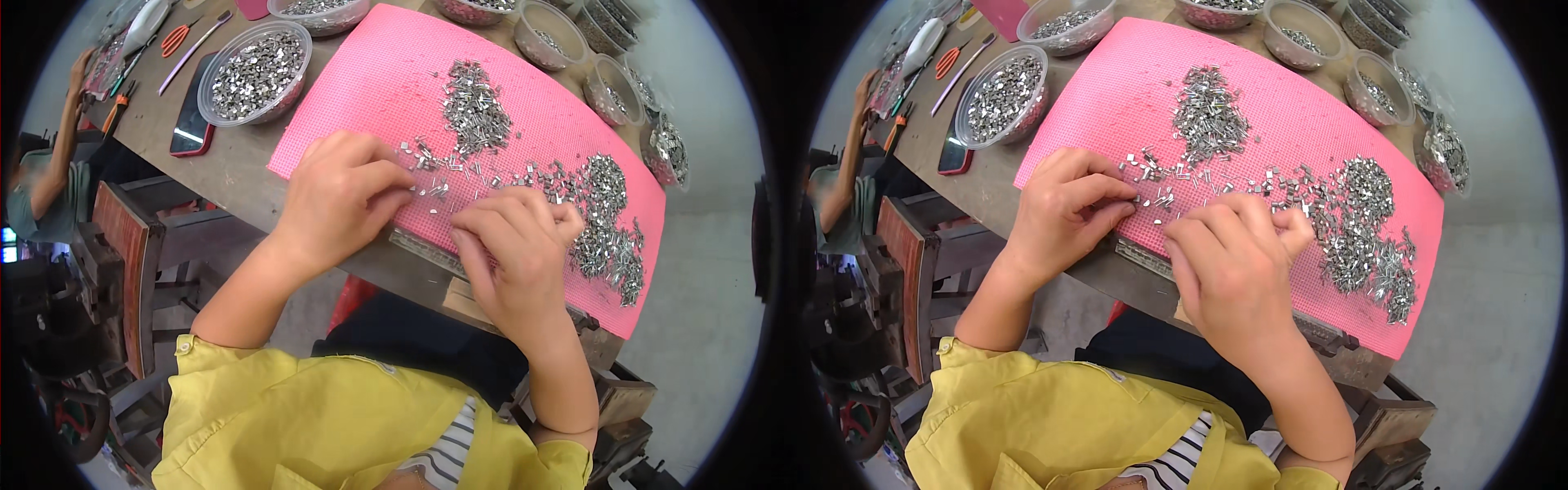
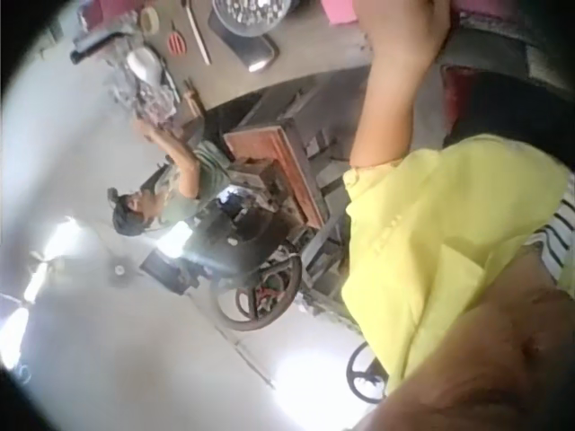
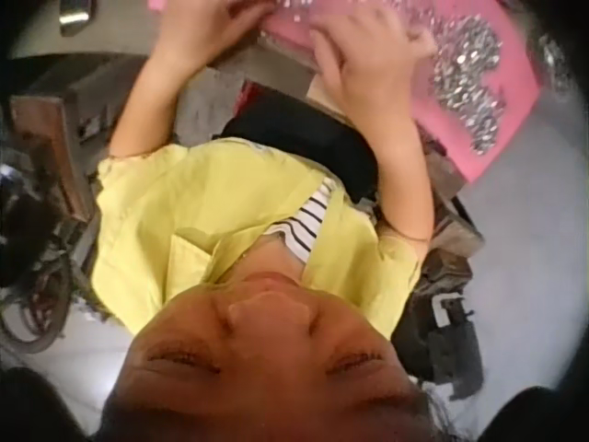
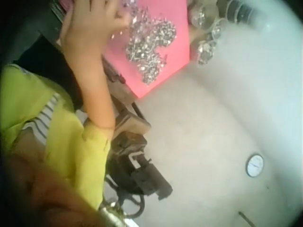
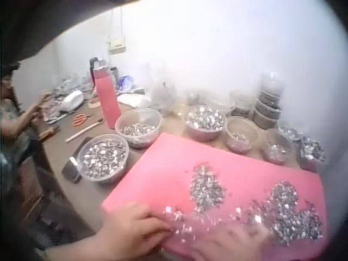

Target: The person presses a metal mold in a manual press machine and loads small metal parts into the mold slots by hand at a workbench.

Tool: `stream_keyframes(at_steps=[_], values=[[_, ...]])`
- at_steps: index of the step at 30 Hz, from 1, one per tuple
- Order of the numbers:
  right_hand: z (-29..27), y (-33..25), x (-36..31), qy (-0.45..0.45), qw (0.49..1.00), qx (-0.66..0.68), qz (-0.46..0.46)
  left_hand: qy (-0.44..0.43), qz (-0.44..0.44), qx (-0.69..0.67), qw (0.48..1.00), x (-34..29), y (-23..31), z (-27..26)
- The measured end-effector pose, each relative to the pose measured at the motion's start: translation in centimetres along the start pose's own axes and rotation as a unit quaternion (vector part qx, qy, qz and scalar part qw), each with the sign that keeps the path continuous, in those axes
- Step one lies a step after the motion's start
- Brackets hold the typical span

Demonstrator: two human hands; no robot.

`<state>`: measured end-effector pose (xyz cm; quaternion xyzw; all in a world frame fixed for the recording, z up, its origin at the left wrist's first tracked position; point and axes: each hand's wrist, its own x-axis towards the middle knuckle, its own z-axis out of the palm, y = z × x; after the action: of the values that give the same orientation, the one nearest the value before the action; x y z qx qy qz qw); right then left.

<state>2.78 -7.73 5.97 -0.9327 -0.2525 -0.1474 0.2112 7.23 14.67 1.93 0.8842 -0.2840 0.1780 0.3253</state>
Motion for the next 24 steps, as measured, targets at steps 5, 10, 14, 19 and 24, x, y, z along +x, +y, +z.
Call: stream_keyframes(at_steps=[5,10,14,19,24], values=[[2.1,-0.1,1.3,0.006,1.000,-0.006,-0.003,-0.020,-0.013,0.003,1.000,0.1,0.0,0.0],[3.4,-0.4,2.3,0.008,1.000,-0.015,0.005,-0.019,-0.024,0.001,1.000,0.0,-0.3,0.2],[4.3,-0.4,2.6,0.018,0.999,-0.046,0.000,-0.022,-0.018,0.000,1.000,-0.3,-0.2,0.1],[4.3,-0.6,2.6,0.003,0.998,-0.069,-0.006,-0.012,-0.012,-0.033,0.999,-1.2,-0.4,-0.4],[4.1,-0.8,2.7,0.003,0.999,-0.035,-0.013,0.015,-0.058,-0.101,0.993,-2.1,-1.4,-1.4]])
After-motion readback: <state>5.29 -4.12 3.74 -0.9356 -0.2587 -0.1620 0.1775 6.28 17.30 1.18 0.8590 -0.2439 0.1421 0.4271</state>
